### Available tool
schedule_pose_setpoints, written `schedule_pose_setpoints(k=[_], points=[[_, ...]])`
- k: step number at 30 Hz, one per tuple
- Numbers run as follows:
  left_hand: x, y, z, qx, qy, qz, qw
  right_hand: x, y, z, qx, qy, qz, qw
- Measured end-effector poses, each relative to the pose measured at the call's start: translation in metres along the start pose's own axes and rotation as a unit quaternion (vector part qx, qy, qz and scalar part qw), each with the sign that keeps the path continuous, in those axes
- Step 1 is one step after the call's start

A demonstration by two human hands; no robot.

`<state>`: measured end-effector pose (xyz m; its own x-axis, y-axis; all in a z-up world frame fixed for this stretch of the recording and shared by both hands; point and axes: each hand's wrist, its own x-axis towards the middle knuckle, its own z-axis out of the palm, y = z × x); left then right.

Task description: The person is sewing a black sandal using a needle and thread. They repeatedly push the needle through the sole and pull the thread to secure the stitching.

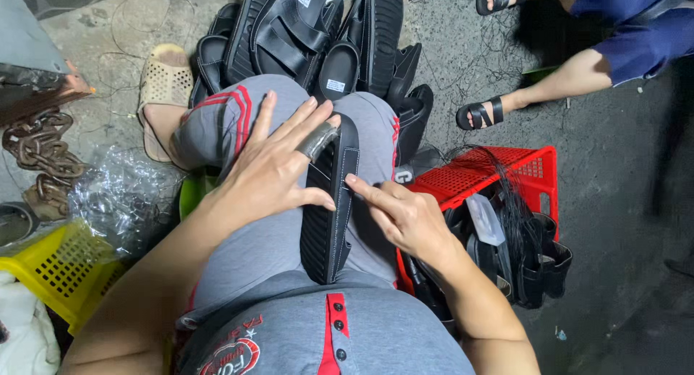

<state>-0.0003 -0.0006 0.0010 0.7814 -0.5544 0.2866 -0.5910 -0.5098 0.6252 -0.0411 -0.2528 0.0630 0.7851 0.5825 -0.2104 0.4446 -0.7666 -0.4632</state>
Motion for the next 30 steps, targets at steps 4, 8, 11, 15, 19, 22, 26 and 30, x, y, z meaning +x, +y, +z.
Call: schedule_pose_setpoints(k=[4,8,11,15,19,22,26,30], points=[[0.003,0.003,0.000,0.013,0.004,-0.007,1.000,0.005,-0.013,-0.017,-0.177,-0.046,0.006,0.983],[0.005,0.004,0.001,0.005,0.035,-0.015,0.999,0.008,-0.016,-0.022,-0.226,-0.064,-0.021,0.972],[0.005,0.002,0.007,0.006,0.047,-0.017,0.999,0.009,0.003,-0.005,-0.100,0.015,-0.075,0.992],[0.006,0.001,0.008,0.007,0.054,-0.022,0.998,0.020,-0.007,0.007,-0.015,0.085,-0.082,0.993],[-0.001,0.010,0.004,-0.002,0.066,-0.026,0.997,0.025,-0.016,0.004,-0.008,0.132,-0.089,0.987],[-0.018,0.027,-0.009,0.005,0.078,-0.042,0.996,0.021,-0.016,0.000,-0.007,0.114,-0.089,0.989],[-0.041,0.027,-0.004,-0.094,0.061,-0.117,0.987,0.024,-0.017,0.003,0.001,0.153,-0.047,0.987],[-0.024,0.039,-0.030,-0.419,0.042,-0.146,0.895,0.023,-0.015,0.005,-0.003,0.142,-0.047,0.989]])
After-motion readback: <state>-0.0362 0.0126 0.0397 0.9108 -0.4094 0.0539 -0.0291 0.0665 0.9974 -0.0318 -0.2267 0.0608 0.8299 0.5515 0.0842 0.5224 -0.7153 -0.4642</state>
